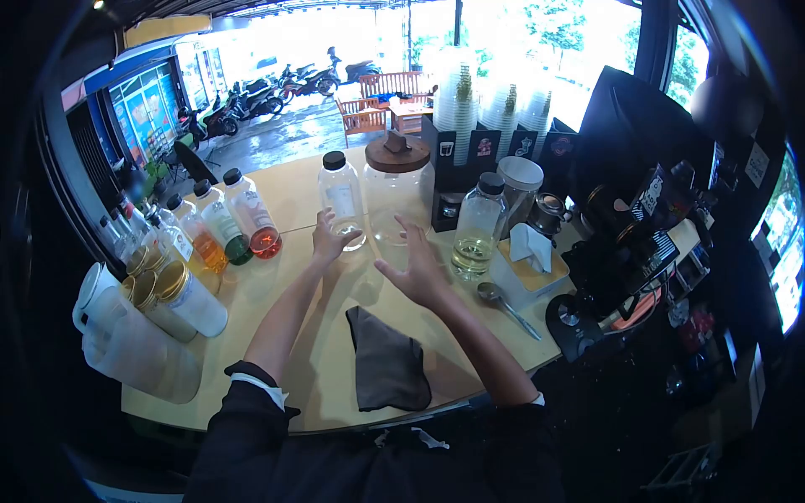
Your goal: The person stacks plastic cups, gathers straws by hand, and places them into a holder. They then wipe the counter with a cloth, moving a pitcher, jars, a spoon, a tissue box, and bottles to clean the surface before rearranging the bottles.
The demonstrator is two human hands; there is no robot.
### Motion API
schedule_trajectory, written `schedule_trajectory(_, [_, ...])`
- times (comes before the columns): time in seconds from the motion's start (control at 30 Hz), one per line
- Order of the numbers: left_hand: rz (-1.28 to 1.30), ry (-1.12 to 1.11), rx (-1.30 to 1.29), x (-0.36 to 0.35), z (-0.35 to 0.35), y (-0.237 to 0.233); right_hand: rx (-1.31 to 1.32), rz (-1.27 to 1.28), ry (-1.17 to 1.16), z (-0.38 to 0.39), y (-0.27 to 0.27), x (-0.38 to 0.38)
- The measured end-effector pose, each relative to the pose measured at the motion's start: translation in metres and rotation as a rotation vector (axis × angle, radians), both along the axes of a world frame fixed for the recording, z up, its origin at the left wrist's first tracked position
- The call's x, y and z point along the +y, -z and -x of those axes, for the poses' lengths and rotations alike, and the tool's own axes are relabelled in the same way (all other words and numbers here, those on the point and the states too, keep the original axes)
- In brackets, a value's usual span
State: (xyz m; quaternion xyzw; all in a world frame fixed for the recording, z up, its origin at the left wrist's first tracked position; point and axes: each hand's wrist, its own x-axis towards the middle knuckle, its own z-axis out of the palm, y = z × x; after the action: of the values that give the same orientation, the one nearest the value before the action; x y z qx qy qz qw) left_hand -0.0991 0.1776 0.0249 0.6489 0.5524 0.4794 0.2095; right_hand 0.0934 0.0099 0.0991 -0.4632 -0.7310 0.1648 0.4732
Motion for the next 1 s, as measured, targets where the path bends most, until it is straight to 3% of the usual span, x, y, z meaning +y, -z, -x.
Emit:
schedule_trajectory(0.57, [-0.045,0.052,-0.118,0.036,-0.013,0.029,-0.024,0.044,0.026,-0.031,0.017,-0.024])
schedule_trajectory(0.63, [-0.380,-0.352,-0.057,0.004,-0.028,0.015,-0.086,-0.192,0.092,-0.038,0.014,-0.027])
schedule_trajectory(0.67, [-0.381,-0.337,-0.055,-0.009,-0.035,0.005,-0.082,-0.193,0.106,-0.046,0.011,-0.028])
schedule_trajectory(0.73, [-0.611,-0.015,-0.051,-0.037,-0.051,-0.015,-0.060,-0.372,0.306,-0.068,0.001,-0.031])
schedule_trajectory(0.77, [-0.538,0.148,-0.053,-0.051,-0.063,-0.027,-0.061,-0.367,0.317,-0.074,-0.004,-0.033])
schedule_trajectory(0.8, [-0.461,0.308,-0.056,-0.063,-0.079,-0.034,0.113,-0.337,0.352,-0.079,-0.008,-0.034])
schedule_trajectory(0.83, [-0.424,0.396,-0.067,-0.069,-0.097,-0.038,0.287,-0.309,0.384,-0.083,-0.010,-0.036])
schedule_trajectory(0.93, [-0.262,0.561,-0.181,-0.091,-0.151,-0.044,0.273,-0.318,0.436,-0.087,-0.006,-0.047])
schedule_trajectory(1.0, [-0.179,0.558,-0.181,-0.099,-0.175,-0.044,0.257,-0.338,0.442,-0.088,-0.003,-0.059])
